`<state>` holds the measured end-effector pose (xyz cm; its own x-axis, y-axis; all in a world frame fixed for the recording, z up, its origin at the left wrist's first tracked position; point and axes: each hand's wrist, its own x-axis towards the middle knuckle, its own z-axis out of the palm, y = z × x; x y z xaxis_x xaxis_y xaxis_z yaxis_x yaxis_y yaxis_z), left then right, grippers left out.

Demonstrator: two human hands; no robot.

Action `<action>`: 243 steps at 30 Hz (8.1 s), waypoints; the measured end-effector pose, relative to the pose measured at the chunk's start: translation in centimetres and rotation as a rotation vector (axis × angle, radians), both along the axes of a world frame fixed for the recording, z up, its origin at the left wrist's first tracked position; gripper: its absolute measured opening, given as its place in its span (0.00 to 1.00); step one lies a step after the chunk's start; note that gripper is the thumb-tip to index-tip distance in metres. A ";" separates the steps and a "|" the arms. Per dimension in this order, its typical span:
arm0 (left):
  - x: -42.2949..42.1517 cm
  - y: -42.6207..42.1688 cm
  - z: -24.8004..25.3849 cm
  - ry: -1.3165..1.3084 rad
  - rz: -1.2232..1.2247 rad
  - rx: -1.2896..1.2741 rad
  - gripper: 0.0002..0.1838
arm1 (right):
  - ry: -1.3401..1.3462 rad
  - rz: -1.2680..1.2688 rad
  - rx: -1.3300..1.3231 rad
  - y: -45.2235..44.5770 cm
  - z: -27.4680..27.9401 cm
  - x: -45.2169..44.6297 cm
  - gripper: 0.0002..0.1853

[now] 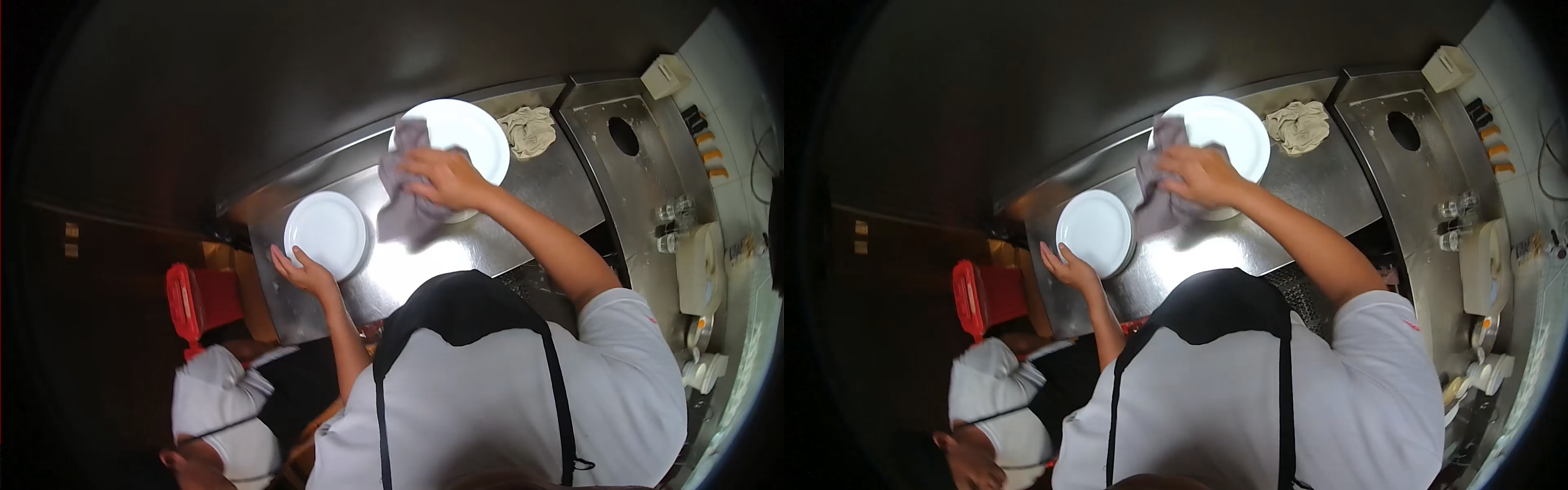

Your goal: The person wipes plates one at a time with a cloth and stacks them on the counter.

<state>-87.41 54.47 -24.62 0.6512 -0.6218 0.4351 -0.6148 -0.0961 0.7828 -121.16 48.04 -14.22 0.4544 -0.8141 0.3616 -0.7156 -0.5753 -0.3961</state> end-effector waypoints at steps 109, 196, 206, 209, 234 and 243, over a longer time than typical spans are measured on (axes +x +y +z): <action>-1.8 0.1 7.1 0.721 -0.960 -0.111 0.44 | -0.626 0.300 0.793 11.3 -3.2 6.6 0.29; -9.1 -2.4 6.1 0.324 -0.714 -0.073 0.12 | 0.115 -0.139 0.061 2.3 0.3 -3.5 0.27; -15.3 -5.3 8.6 0.175 -0.775 -0.054 0.15 | -0.034 -0.156 -0.143 -5.4 -4.1 -3.1 0.23; -18.2 -8.4 10.3 -0.110 -0.782 -0.147 0.18 | -0.020 0.019 -0.039 -2.1 -3.7 -0.1 0.23; -17.9 -10.2 11.7 0.734 -1.057 0.330 0.19 | -1.474 -0.204 0.123 3.7 3.0 -10.2 0.25; -16.0 -4.0 8.9 0.938 -1.229 0.367 0.22 | -1.881 -0.023 0.881 3.2 1.3 -2.6 0.19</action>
<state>-103.42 50.48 -15.68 -0.3663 -0.9251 -0.1000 0.2099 -0.1869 0.9597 -123.79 51.21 -12.91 0.0683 -0.9888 -0.1328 0.7948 0.1344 -0.5918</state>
